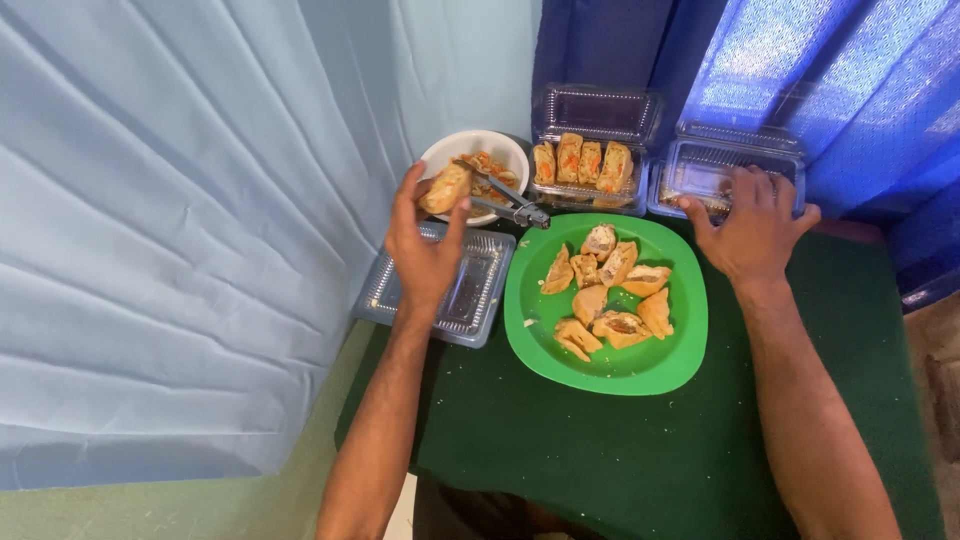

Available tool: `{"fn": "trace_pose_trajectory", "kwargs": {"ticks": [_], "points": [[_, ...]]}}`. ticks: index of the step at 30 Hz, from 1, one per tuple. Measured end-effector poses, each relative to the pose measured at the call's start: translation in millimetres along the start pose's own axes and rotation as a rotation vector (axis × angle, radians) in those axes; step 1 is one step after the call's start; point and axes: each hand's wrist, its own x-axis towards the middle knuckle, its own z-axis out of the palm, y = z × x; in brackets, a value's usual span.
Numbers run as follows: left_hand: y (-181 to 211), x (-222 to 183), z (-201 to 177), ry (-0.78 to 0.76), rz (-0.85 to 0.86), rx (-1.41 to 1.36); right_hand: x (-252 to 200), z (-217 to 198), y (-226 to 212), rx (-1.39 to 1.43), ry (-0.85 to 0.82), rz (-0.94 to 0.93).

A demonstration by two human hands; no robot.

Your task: A person is stuffing tofu pockets with a filling using tongs and then placing them into plastic containers for packaging.

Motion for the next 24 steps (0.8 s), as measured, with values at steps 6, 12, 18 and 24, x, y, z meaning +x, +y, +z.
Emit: {"fn": "trace_pose_trajectory", "kwargs": {"ticks": [6, 12, 18, 24], "points": [[34, 0, 28, -0.198, -0.024, -0.069, -4, 2, 1, -0.032, 0.057, -0.024], [54, 4, 67, -0.289, 0.023, -0.119, -6, -4, 2, -0.018, 0.206, -0.075], [74, -1, 133, -0.276, 0.017, -0.239, -7, 11, 8, 0.036, 0.268, -0.059], [54, -9, 218, -0.380, -0.053, -0.101, -7, 17, 13, -0.085, 0.345, -0.096]]}}
